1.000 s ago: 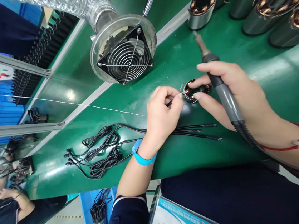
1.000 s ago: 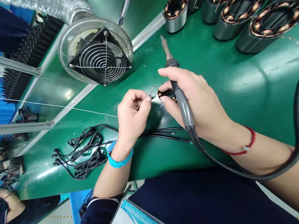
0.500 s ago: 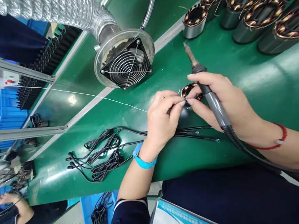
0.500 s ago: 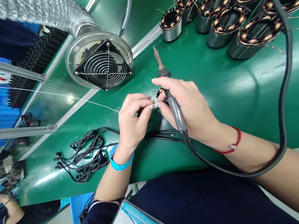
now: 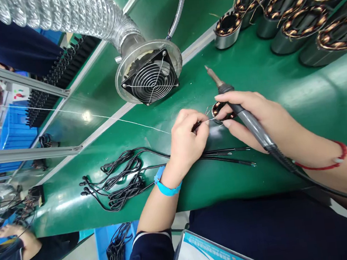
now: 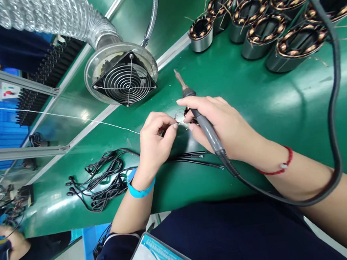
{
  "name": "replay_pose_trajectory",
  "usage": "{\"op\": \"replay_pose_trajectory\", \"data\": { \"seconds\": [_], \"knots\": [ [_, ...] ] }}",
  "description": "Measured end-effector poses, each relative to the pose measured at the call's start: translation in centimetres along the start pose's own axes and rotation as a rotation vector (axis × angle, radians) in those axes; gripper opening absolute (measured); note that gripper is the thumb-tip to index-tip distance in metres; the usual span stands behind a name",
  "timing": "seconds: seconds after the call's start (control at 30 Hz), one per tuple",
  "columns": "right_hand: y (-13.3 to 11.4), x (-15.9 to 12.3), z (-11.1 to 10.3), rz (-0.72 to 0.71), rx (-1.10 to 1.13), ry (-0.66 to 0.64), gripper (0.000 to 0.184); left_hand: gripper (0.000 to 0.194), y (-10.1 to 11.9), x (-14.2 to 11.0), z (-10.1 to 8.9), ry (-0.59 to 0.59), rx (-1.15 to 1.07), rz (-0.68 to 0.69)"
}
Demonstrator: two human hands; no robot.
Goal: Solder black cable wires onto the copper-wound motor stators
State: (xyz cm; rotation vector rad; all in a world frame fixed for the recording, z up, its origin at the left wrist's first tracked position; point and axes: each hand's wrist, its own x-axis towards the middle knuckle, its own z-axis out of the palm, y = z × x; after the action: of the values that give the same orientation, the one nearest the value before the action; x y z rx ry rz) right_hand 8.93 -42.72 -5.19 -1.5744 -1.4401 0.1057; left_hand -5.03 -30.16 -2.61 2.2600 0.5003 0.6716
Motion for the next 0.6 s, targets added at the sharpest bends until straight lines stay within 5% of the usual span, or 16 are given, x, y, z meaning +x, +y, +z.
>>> {"op": "replay_pose_trajectory", "data": {
  "seconds": [0.1,0.23,0.47,0.6],
  "knots": [
    [0.5,0.0,0.0,-0.057,-0.062,-0.022,0.052,0.017,0.1,0.3,0.1,-0.013,-0.084,-0.16],
    [1.0,0.5,0.8,0.036,-0.154,0.035,0.044,0.018,-0.1,0.6,0.3,-0.013,-0.159,-0.29],
    [0.3,0.1,0.0,0.001,-0.185,0.052,0.048,0.019,0.0,0.5,0.7,-0.01,-0.206,-0.353],
    [-1.6,-1.1,-1.3,0.055,-0.152,0.226,0.047,0.02,0.2,0.1,1.0,0.009,-0.233,-0.325]
  ]
}}
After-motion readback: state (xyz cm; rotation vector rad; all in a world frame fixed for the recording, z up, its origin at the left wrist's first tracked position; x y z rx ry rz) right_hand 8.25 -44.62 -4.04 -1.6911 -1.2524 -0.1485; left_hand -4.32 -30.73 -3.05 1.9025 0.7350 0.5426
